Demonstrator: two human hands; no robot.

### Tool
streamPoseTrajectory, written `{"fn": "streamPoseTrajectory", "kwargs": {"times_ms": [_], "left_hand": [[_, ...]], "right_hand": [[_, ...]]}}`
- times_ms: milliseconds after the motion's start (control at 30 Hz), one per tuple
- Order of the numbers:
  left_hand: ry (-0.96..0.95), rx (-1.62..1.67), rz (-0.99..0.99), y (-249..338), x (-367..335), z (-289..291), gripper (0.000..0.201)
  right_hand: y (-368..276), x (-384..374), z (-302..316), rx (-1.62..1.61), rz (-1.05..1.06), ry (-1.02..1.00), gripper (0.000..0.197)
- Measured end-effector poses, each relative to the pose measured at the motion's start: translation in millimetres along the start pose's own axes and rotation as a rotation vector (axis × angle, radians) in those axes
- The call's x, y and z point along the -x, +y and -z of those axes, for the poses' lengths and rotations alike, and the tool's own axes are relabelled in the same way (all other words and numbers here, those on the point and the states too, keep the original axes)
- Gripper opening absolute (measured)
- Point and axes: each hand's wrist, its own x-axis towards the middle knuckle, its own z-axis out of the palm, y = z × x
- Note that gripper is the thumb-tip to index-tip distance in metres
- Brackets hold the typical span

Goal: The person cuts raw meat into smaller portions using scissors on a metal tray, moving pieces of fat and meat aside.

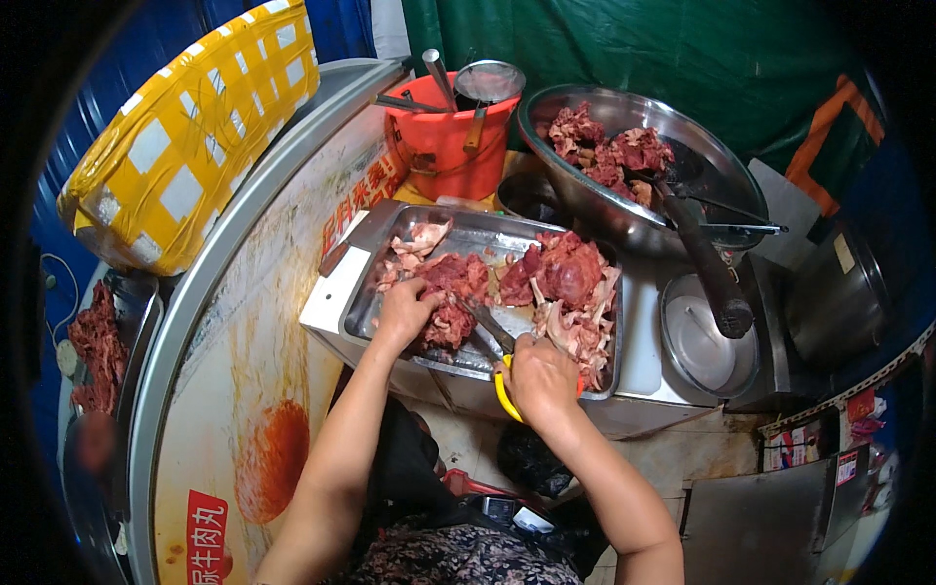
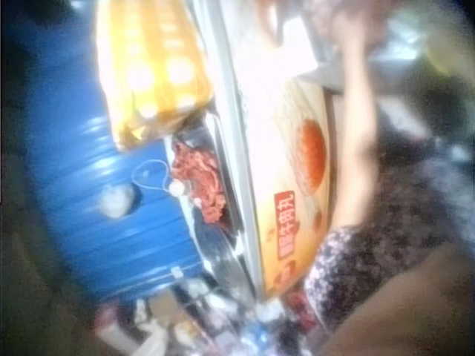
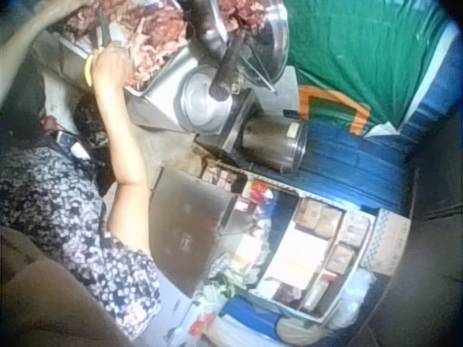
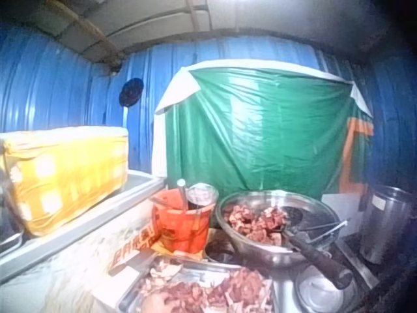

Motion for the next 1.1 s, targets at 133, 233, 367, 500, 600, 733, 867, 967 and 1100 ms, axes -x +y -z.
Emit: {"fn": "streamPoseTrajectory", "kwargs": {"times_ms": [133, 233, 367, 500, 600, 733, 867, 967, 1100], "left_hand": [[-0.014, -0.038, 0.002, 2.0, -3.0, 1.2, 0.037], [-0.009, -0.092, 0.013, 5.7, -1.0, 1.6, 0.038], [0.018, -0.072, 0.020, 7.3, 0.5, -0.7, 0.038], [0.017, -0.042, 0.048, 14.4, 2.4, 2.9, 0.038], [0.038, -0.060, 0.052, 16.0, 4.3, 0.4, 0.038], [0.082, -0.053, 0.020, 7.9, 5.8, -6.7, 0.039], [0.146, -0.063, -0.032, 8.5, 10.4, -13.4, 0.039], [0.132, -0.036, 0.028, 15.1, 12.3, -14.4, 0.037], [0.133, 0.014, 0.058, 4.9, 10.6, -15.3, 0.037]], "right_hand": [[3.5, 3.7, -8.4, 0.121, 0.129, 0.164, 0.034], [-2.9, -6.8, -10.8, 0.230, 0.152, 0.212, 0.023], [-8.9, -14.3, -13.2, 0.346, 0.096, 0.113, 0.023], [-10.4, -11.2, -26.0, 0.197, 0.044, 0.021, 0.029], [-15.2, -6.9, -23.7, 0.056, -0.020, -0.045, 0.038], [-21.1, -8.6, -18.9, 0.031, -0.065, -0.091, 0.042], [-18.9, -13.1, -28.4, 0.016, -0.101, -0.095, 0.045], [-12.3, -15.9, -40.6, 0.009, -0.058, -0.007, 0.045], [-13.8, -20.9, -39.2, 0.028, -0.023, -0.015, 0.043]]}}
